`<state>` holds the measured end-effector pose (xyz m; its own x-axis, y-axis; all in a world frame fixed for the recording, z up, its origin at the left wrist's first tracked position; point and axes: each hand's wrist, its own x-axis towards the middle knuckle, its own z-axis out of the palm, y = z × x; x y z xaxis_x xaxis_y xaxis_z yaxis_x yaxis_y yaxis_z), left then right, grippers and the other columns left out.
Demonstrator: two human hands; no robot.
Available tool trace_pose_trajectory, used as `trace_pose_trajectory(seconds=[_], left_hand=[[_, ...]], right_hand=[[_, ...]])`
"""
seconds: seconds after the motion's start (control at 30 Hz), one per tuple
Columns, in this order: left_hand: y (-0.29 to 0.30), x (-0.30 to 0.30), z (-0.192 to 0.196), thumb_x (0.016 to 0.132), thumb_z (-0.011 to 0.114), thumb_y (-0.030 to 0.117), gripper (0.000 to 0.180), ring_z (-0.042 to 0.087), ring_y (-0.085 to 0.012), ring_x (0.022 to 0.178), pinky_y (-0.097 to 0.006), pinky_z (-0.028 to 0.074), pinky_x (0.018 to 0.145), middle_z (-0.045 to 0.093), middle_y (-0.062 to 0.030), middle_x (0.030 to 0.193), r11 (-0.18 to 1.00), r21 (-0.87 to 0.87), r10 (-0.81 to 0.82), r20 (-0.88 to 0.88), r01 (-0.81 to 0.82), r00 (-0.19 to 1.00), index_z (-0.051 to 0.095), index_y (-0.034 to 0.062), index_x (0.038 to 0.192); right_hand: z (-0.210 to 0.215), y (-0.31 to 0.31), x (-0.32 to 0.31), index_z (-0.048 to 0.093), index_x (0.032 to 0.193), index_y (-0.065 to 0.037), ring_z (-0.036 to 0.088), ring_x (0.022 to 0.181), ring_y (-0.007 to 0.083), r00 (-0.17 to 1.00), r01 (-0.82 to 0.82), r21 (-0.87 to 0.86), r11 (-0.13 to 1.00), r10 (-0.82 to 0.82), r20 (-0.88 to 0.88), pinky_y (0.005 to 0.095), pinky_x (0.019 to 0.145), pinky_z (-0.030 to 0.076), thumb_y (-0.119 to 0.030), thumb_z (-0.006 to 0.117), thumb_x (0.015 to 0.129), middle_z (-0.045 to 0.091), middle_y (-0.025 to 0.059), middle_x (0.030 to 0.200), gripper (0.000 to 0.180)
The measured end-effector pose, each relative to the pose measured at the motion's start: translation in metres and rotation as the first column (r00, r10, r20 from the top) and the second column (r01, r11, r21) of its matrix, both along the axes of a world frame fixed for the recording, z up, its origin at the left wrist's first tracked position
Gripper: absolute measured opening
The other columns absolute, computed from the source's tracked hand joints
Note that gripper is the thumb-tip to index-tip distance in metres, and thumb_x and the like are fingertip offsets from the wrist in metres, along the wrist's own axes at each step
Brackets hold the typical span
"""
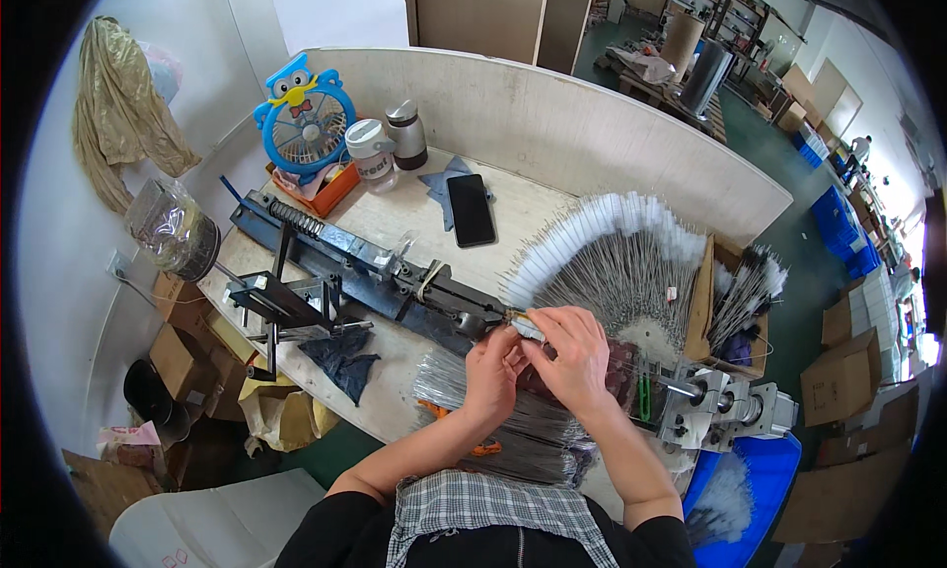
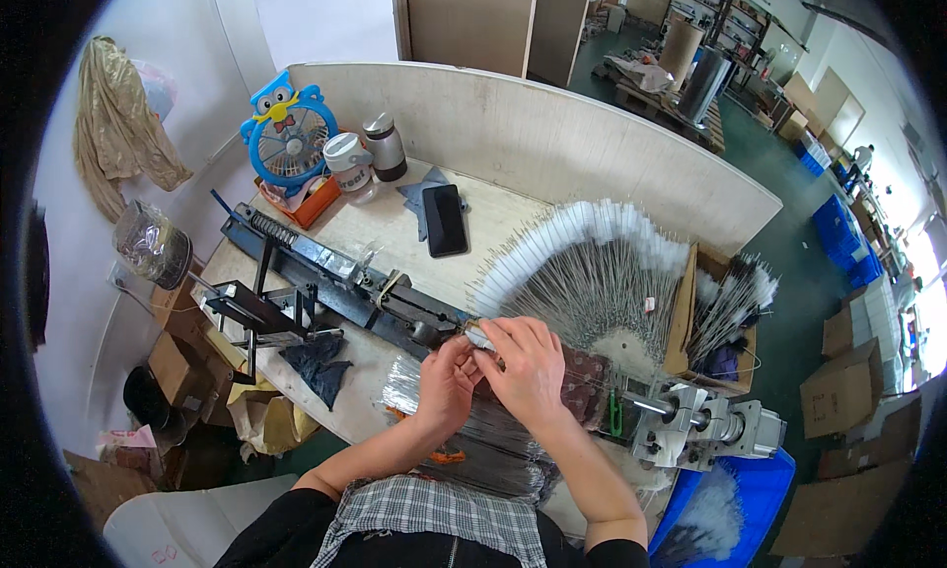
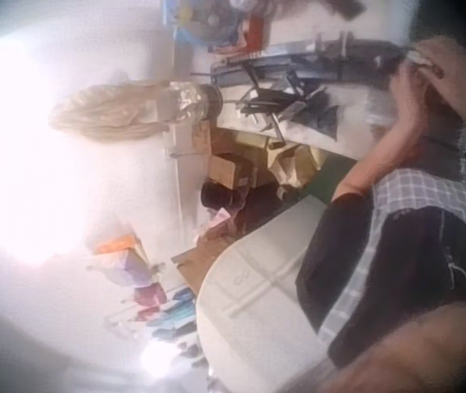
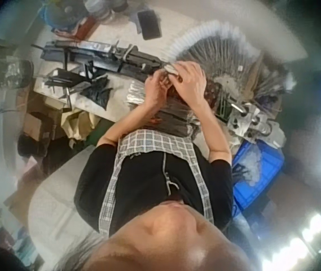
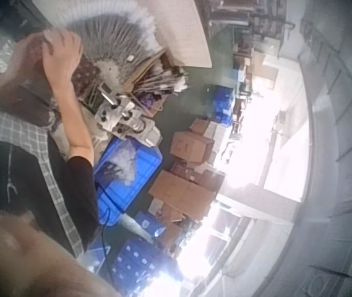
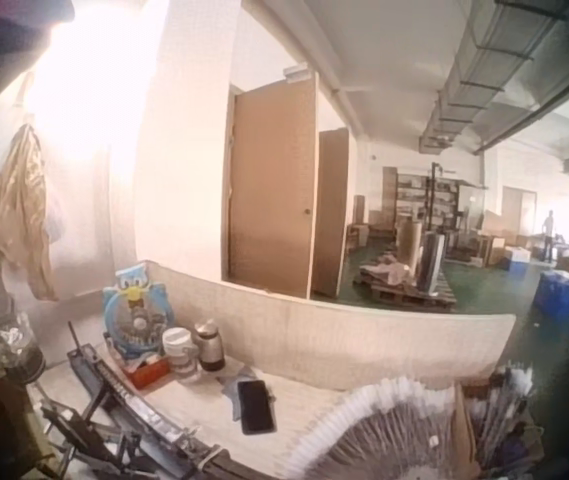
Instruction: The person assembles small industrial brushes by hand, inserting white bristles into brush components using a jig.
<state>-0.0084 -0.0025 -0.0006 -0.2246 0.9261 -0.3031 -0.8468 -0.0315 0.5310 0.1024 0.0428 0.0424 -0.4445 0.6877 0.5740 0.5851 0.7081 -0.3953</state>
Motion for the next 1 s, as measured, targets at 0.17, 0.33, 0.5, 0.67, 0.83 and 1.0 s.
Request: trace_pose_trajectory(seconds=[0.17,0.33,0.5,0.67,0.83,1.0], left_hand=[[0.001,0.002,0.002,0.089,0.056,0.009,0.010,0.064,-0.0156,0.087,-0.028,0.050,0.080,0.064,-0.0063,0.096,1.000,0.003,-0.017,-0.034,0.017,0.999,0.057,0.0028,0.097],[0.002,0.001,0.001,0.087,0.057,0.005,0.012,0.064,-0.0153,0.087,-0.028,0.051,0.079,0.064,-0.0067,0.096,1.000,0.012,-0.009,-0.088,0.010,0.996,0.058,0.0016,0.099],[0.002,0.003,-0.002,0.088,0.057,0.005,0.010,0.064,-0.0152,0.086,-0.028,0.051,0.079,0.064,-0.0058,0.096,1.000,0.012,-0.011,-0.060,0.011,0.998,0.058,0.0028,0.097],[0.002,0.002,-0.006,0.091,0.054,0.016,0.014,0.062,-0.0153,0.088,-0.031,0.050,0.081,0.062,-0.0047,0.096,1.000,0.017,-0.002,-0.045,0.003,0.999,0.057,0.0043,0.099],[-0.001,-0.002,0.001,0.098,0.037,0.040,0.044,0.059,-0.0183,0.095,-0.035,0.047,0.087,0.059,-0.0105,0.105,0.999,-0.009,-0.039,0.058,0.040,0.998,0.051,0.0001,0.112],[-0.006,-0.004,0.010,0.097,0.029,0.052,0.060,0.058,-0.0207,0.097,-0.034,0.047,0.087,0.057,-0.0129,0.108,0.995,-0.033,-0.091,-0.047,0.090,0.995,0.048,-0.0010,0.115]], right_hand=[[0.005,-0.004,0.008,0.069,0.093,-0.012,0.056,0.096,0.0189,0.998,0.058,0.053,0.997,-0.058,0.011,0.0339,0.078,0.043,-0.016,0.073,0.068,0.063,-0.0020,0.096,0.025],[0.001,-0.003,0.013,0.069,0.093,-0.013,0.057,0.094,0.0185,0.998,0.047,0.064,0.997,-0.050,0.034,0.0340,0.077,0.043,-0.016,0.073,0.068,0.063,-0.0024,0.096,0.025],[0.000,-0.001,0.012,0.069,0.093,-0.013,0.057,0.093,0.0187,0.999,0.036,0.065,0.997,-0.037,0.011,0.0342,0.077,0.043,-0.016,0.073,0.068,0.063,-0.0025,0.096,0.026],[-0.002,0.001,0.004,0.069,0.094,-0.010,0.059,0.090,0.0204,0.997,0.071,0.048,0.996,-0.071,-0.005,0.0334,0.076,0.045,-0.017,0.076,0.065,0.065,0.0005,0.092,0.031],[0.010,-0.006,0.007,0.069,0.093,-0.009,0.059,0.089,0.0206,0.994,0.113,0.025,0.993,-0.112,-0.006,0.0337,0.076,0.045,-0.018,0.076,0.065,0.065,0.0005,0.089,0.030],[0.011,-0.012,0.031,0.069,0.088,-0.010,0.057,0.087,0.0203,0.980,0.127,-0.045,0.991,-0.119,0.157,0.0358,0.076,0.042,-0.018,0.073,0.069,0.063,0.0001,0.083,0.022]])
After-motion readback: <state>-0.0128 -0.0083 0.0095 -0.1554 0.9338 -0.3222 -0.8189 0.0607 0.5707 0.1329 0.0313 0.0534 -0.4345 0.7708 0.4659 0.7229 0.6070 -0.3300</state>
